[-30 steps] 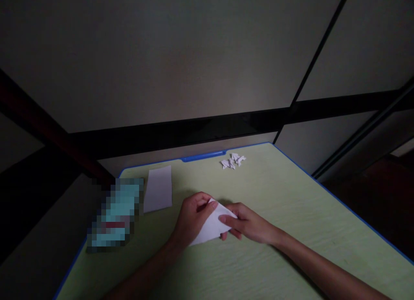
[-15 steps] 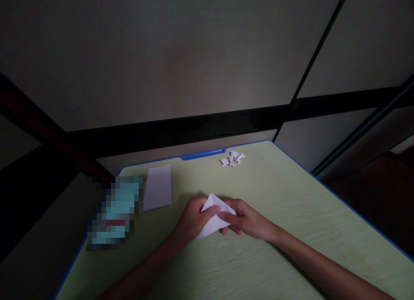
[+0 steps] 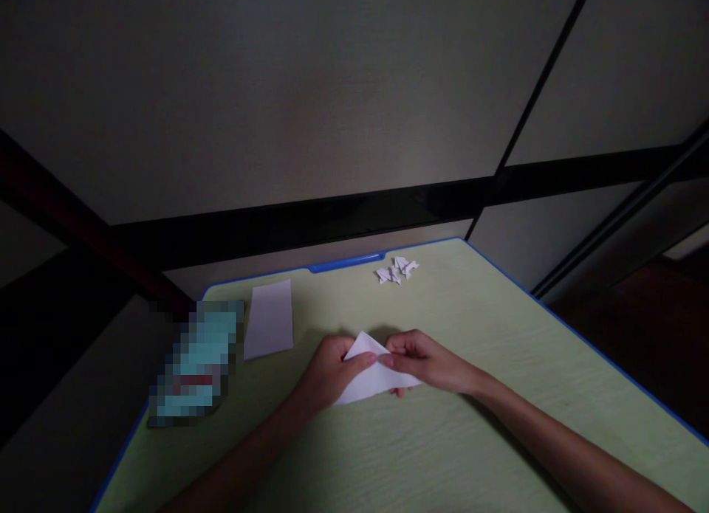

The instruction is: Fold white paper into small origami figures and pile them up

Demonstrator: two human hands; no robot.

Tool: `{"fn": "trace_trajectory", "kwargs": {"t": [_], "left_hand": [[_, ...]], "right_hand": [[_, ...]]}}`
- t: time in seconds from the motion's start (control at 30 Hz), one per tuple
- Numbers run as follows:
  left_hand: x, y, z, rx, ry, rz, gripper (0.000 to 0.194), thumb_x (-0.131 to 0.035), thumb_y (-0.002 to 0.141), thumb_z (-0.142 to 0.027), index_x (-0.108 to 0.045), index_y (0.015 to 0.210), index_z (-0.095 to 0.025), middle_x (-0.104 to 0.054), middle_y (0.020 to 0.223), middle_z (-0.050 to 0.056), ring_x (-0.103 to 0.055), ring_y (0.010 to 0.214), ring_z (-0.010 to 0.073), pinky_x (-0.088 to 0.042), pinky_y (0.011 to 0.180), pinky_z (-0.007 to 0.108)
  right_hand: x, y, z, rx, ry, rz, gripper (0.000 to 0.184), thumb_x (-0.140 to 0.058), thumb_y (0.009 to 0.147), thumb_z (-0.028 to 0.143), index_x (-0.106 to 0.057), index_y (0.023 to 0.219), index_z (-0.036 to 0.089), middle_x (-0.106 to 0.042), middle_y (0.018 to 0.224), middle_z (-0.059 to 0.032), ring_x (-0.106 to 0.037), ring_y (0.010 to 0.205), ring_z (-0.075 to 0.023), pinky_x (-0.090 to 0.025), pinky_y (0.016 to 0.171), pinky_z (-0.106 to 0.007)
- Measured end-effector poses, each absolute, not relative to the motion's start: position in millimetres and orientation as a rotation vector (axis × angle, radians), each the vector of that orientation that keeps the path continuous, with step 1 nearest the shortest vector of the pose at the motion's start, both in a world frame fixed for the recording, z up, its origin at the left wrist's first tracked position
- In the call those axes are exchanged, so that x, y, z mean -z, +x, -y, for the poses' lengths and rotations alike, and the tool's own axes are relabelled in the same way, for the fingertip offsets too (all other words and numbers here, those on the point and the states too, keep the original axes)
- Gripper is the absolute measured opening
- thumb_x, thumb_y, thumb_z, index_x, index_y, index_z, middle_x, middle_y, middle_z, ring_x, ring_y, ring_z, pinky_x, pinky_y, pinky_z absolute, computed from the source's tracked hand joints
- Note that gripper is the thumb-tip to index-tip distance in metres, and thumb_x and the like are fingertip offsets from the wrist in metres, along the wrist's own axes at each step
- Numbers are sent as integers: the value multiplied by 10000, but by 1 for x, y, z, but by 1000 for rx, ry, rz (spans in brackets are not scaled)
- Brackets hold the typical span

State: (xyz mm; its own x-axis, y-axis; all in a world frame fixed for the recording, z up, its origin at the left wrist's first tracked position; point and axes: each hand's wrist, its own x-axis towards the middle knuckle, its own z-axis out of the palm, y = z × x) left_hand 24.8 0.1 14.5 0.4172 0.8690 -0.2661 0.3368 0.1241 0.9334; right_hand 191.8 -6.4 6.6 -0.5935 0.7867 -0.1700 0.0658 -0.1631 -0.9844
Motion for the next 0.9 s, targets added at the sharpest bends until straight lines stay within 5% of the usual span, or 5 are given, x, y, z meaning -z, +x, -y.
{"fn": "trace_trajectory", "kwargs": {"t": [0.23, 0.9], "left_hand": [[-12, 22, -2, -531, 1523, -1148, 247, -499, 635, -313, -562, 564, -84, -527, 524, 5, -454, 475, 99, -303, 410, 183], [-17, 19, -7, -517, 1577, -1233, 250, -486, 626, -317, -531, 517, -97, -459, 482, -16, -381, 445, 85, -251, 387, 182]], "right_hand": [[-3, 197, 3, -1964, -962, 1517, 290, -550, 681, 364, -531, 682, 75, -573, 543, -7, -539, 422, -64, -440, 429, -184], [-8, 202, 0, -2043, -987, 1544, 274, -533, 706, 345, -570, 690, 74, -617, 583, -24, -568, 451, -53, -450, 431, -151]]}}
